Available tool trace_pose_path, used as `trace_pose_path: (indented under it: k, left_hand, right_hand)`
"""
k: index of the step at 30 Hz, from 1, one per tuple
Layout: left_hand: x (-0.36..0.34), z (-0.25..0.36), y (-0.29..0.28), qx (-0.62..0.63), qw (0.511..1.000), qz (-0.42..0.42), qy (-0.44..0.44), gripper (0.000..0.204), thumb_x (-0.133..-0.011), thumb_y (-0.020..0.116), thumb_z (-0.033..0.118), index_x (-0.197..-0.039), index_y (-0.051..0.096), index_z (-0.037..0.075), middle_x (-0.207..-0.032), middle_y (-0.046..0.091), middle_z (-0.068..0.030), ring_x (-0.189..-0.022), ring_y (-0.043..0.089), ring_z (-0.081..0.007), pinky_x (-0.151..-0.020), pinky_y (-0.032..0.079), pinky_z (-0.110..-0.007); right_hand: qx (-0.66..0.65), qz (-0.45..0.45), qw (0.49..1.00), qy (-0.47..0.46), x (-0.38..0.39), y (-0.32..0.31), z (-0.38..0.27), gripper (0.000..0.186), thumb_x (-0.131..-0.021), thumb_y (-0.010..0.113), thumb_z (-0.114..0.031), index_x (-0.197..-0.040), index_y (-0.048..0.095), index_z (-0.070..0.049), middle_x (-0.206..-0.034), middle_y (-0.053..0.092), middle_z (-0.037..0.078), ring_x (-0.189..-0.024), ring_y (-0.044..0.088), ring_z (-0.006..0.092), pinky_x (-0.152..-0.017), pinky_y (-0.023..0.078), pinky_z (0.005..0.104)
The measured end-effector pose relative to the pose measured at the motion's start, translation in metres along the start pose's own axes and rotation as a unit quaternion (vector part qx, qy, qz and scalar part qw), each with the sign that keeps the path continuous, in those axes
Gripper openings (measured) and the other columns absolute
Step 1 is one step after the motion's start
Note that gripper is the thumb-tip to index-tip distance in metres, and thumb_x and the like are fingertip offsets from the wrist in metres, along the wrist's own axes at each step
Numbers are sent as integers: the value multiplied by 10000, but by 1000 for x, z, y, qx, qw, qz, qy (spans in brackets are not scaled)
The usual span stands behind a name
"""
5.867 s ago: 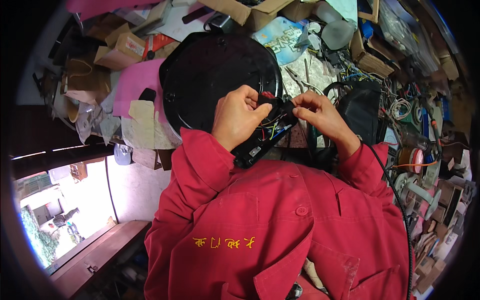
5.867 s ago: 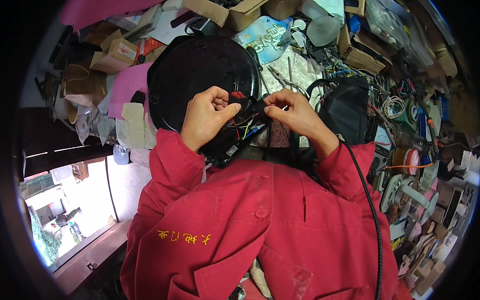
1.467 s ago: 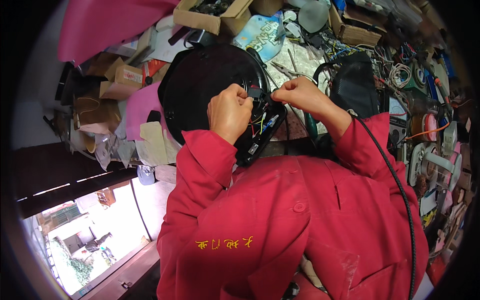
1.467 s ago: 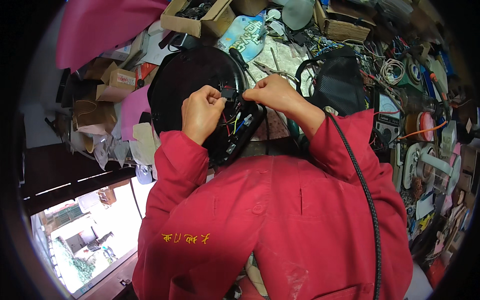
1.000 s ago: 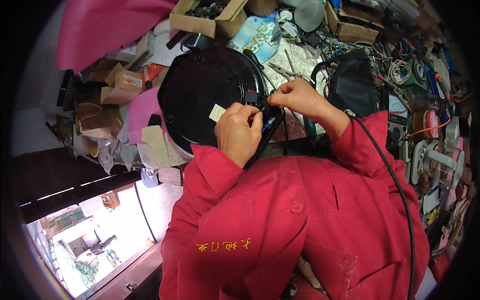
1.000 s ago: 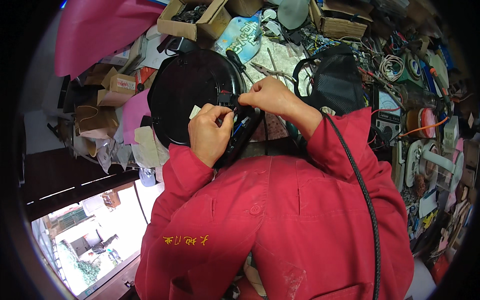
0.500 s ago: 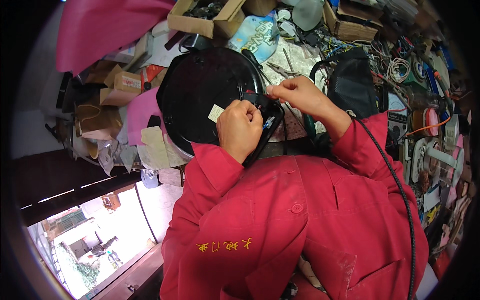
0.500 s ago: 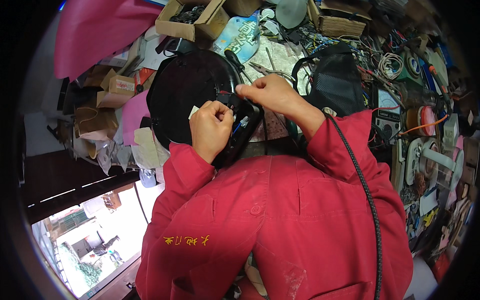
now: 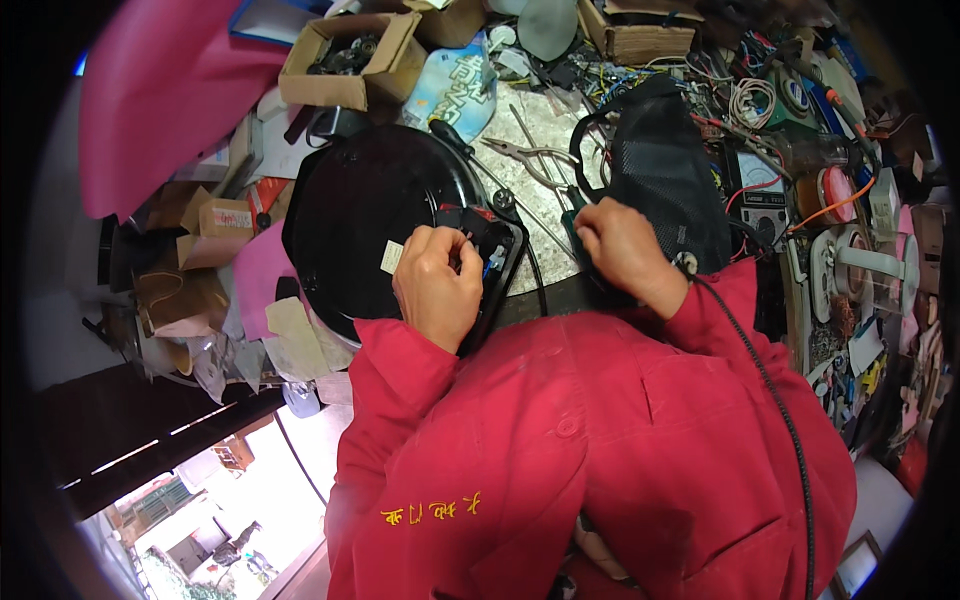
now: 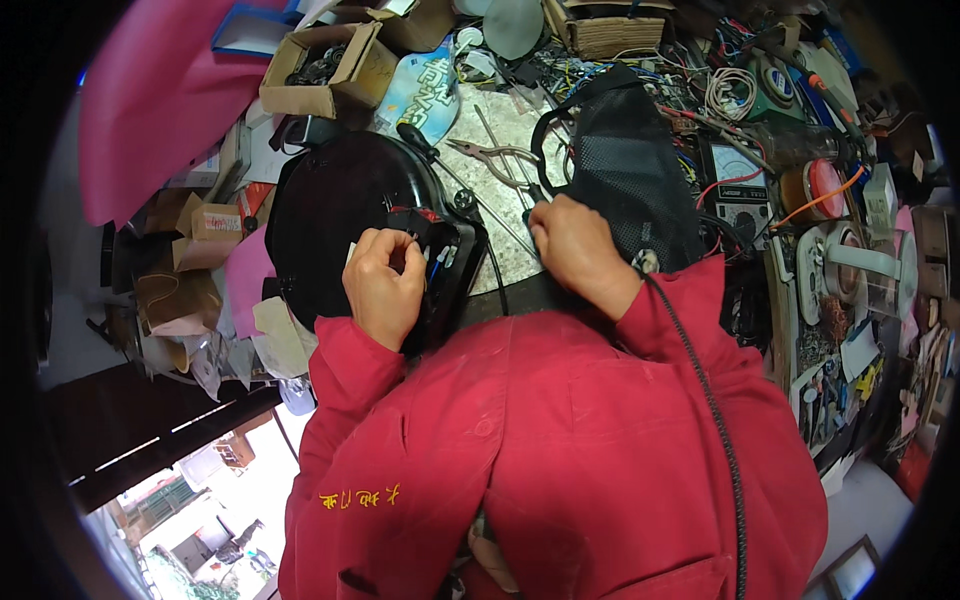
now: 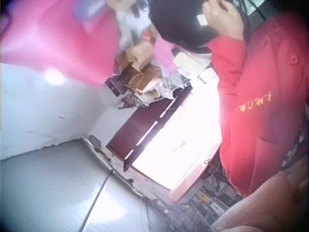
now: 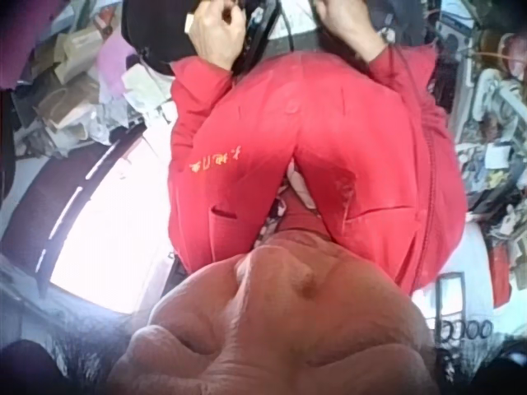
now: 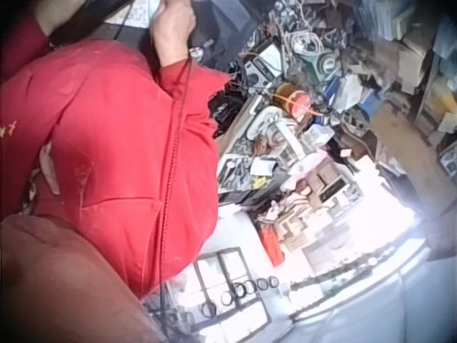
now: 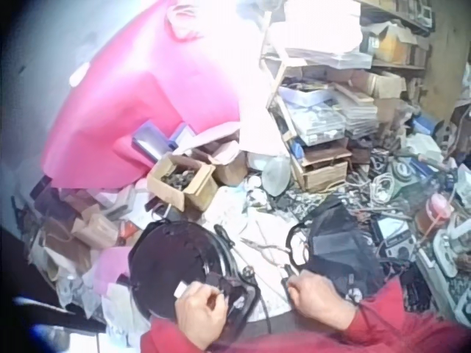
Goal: The person works on the underside of a black circular appliance, using pliers and a screwdriver to strip, twist, and connect wires. They repeatedly adjust wire positions and tighten connections while handling the device and tools.
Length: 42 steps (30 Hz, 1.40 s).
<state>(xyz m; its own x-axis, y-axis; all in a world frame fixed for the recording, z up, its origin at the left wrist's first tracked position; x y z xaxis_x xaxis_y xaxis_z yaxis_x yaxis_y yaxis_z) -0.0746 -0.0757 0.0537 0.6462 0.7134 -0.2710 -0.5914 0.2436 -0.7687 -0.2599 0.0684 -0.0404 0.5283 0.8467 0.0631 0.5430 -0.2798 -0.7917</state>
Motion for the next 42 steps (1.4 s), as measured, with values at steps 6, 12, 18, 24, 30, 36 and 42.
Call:
trace_pose_path:
  k: [6,12,18,24,30,36,42]
  left_hand:
    - [2,-4,-2,-17,1000,-5,-12,39,-857,724,12,-884,720,-16,-841,674,-124,-690,684,-249,-637,534,-354]
    - [3,-5,6,2,1000,-17,-26,67,-848,726,33,-823,665,26,-818,628,-132,-740,641,-327,-639,495,-445]
    - [3,2,7,-36,999,-19,9,43,-891,708,30,-863,689,4,-824,641,-130,-677,654,-286,-620,506,-398]
    - [3,6,8,-52,998,-11,29,77,-900,729,68,-859,689,16,-840,645,-135,-720,648,-341,-629,500,-442]
    - [3,7,7,-59,998,-16,33,94,-898,709,61,-837,652,17,-827,630,-138,-722,638,-347,-634,491,-461]
    - [-1,12,10,-80,995,-20,47,110,-899,674,66,-835,599,17,-818,600,-147,-762,618,-363,-658,475,-483]
    - [-1,9,12,-78,996,-31,39,111,-882,681,68,-829,599,17,-825,601,-149,-776,621,-371,-670,482,-491]
  right_hand:
    - [50,67,996,5,-1,-7,22,63,-929,687,-121,-948,724,-72,-936,677,178,-803,677,446,-706,537,539]
    - [102,18,995,-8,2,16,2,204,-875,775,-206,-955,666,-53,-907,669,188,-778,693,423,-674,565,517]
    - [241,53,968,-44,-2,50,-6,299,-811,813,-251,-906,620,-44,-859,653,143,-718,716,291,-608,580,411]
    - [246,41,968,-8,-15,56,-1,118,-824,716,-133,-852,657,-36,-845,689,168,-709,734,298,-598,590,412]
    - [165,38,986,-11,4,20,-7,263,-786,754,-222,-865,653,9,-848,694,213,-713,713,405,-654,581,498]
    - [122,26,992,17,39,-18,-17,251,-805,688,-183,-885,627,47,-821,686,269,-691,696,454,-662,570,541]
    - [-39,15,996,82,91,-70,-7,199,-871,624,-155,-943,592,28,-823,682,287,-759,680,488,-687,529,548]
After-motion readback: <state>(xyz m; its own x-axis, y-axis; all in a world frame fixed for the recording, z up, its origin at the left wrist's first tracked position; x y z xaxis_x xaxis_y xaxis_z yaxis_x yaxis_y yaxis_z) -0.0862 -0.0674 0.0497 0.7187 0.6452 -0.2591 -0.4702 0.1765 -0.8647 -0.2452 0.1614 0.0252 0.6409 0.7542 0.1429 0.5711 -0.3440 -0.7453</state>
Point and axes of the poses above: each hand's wrist, its own x-axis away from the middle knuckle, its own y-axis out of the palm, z = x × y, the point moved 9 cm from there along -x, towards the middle knuckle
